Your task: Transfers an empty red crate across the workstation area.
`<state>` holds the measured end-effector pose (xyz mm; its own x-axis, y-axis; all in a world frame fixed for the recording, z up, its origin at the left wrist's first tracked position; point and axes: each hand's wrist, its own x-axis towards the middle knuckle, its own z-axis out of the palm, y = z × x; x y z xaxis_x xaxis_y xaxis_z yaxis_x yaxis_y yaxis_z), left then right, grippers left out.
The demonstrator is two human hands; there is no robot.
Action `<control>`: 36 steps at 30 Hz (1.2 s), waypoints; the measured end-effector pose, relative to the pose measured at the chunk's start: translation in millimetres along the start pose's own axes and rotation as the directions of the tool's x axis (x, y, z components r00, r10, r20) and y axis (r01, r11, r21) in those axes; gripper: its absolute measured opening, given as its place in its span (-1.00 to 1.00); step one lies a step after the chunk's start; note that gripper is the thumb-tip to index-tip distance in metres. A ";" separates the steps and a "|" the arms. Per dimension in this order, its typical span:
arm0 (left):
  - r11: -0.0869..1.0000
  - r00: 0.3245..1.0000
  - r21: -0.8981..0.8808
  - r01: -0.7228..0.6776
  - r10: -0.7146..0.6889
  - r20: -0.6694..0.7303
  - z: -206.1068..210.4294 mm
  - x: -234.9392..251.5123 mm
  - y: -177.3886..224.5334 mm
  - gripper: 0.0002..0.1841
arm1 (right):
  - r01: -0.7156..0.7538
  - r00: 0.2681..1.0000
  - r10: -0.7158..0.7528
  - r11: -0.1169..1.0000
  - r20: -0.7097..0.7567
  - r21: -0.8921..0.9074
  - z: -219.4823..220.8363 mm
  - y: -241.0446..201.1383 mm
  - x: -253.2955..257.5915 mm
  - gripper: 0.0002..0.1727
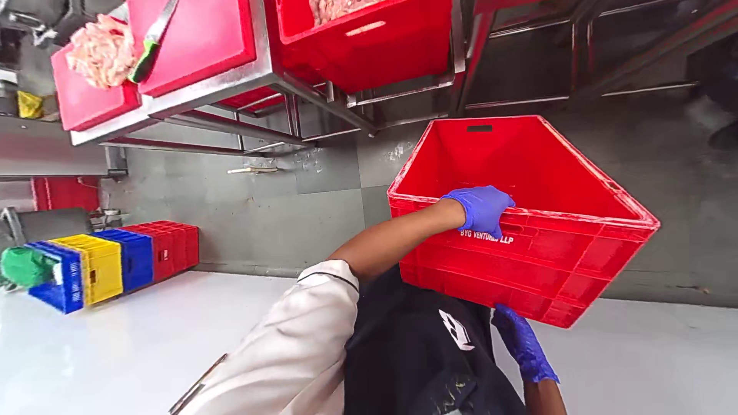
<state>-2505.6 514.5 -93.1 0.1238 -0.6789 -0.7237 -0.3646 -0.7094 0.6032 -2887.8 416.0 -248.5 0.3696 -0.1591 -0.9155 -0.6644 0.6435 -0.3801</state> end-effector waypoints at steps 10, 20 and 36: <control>0.987 0.988 0.050 0.155 -0.154 -0.020 51.2 -83.9 -88.4 -0.52 | -0.292 0.944 0.297 0.955 0.145 -0.055 97.0 71.9 21.5 -0.74; 0.952 0.952 0.040 0.305 -0.305 -0.003 93.9 -81.8 -135.4 -0.58 | -0.477 0.848 0.505 0.859 0.158 -0.187 126.7 106.3 117.4 -0.76; 0.931 0.931 -0.003 0.365 -0.365 -0.031 154.9 -68.8 -143.9 -0.71 | -0.431 0.877 0.470 0.862 0.100 -0.266 124.4 131.0 192.6 -0.88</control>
<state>-2604.7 692.5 -182.1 0.2767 -0.3789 -0.8831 -0.2919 -0.9087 0.2984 -2822.9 562.8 -458.1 0.0768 0.2376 -0.9683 -0.9051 0.4239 0.0322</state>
